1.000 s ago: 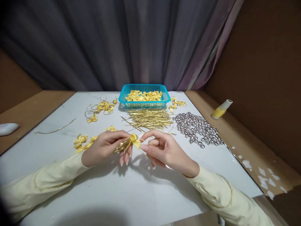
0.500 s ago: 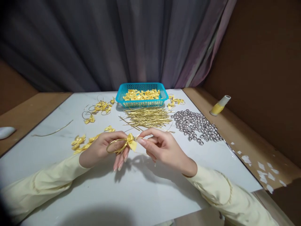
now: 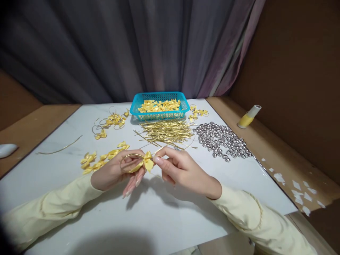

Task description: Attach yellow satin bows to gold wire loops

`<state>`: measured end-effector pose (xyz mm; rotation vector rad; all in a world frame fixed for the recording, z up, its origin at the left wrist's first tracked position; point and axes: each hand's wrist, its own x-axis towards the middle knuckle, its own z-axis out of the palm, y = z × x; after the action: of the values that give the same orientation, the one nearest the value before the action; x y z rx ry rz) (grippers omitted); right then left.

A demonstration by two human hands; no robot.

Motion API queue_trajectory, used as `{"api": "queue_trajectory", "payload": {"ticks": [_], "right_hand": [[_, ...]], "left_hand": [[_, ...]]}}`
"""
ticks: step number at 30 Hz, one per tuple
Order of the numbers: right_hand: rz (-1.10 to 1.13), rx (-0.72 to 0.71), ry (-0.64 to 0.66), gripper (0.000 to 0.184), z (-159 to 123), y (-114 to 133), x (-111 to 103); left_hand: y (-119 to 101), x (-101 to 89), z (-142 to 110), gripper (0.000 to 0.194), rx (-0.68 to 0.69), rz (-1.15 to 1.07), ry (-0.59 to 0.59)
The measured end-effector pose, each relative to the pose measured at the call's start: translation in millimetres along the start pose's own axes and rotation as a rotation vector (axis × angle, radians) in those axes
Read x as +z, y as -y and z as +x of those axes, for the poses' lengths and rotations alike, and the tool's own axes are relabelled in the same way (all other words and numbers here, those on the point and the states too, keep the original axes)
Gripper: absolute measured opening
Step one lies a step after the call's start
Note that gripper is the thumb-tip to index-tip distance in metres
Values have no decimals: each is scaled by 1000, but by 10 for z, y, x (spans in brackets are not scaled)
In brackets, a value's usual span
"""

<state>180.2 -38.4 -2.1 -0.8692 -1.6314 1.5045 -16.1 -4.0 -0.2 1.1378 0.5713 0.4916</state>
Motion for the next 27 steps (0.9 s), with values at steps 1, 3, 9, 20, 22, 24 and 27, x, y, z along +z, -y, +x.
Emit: {"api": "queue_trajectory", "payload": {"ticks": [1,3,9,20,22,24,27], "right_hand": [[4,2,8,18,0,2,1],[6,4,27,18,-1,2,1],[8,25,66,21,-2,-27,-10],[22,66,121,22,-16,-71,-22],[4,59,120,22,-16,-65,-27],[-28,42,117,22,-14,-51,-33],[-77,15,110,22,-8,-21,-41]], "left_hand": [[1,2,0,18,-3,-2,1],[-1,5,-1,18,-3,-5,10],[-8,16,1,19,-9,10,12],[0,27,-5,24,-22,42,29],[1,21,-7,24,-22,48,25],[2,15,-9,24,-23,60,18],[3,11,-12,23,-21,64,20]]}}
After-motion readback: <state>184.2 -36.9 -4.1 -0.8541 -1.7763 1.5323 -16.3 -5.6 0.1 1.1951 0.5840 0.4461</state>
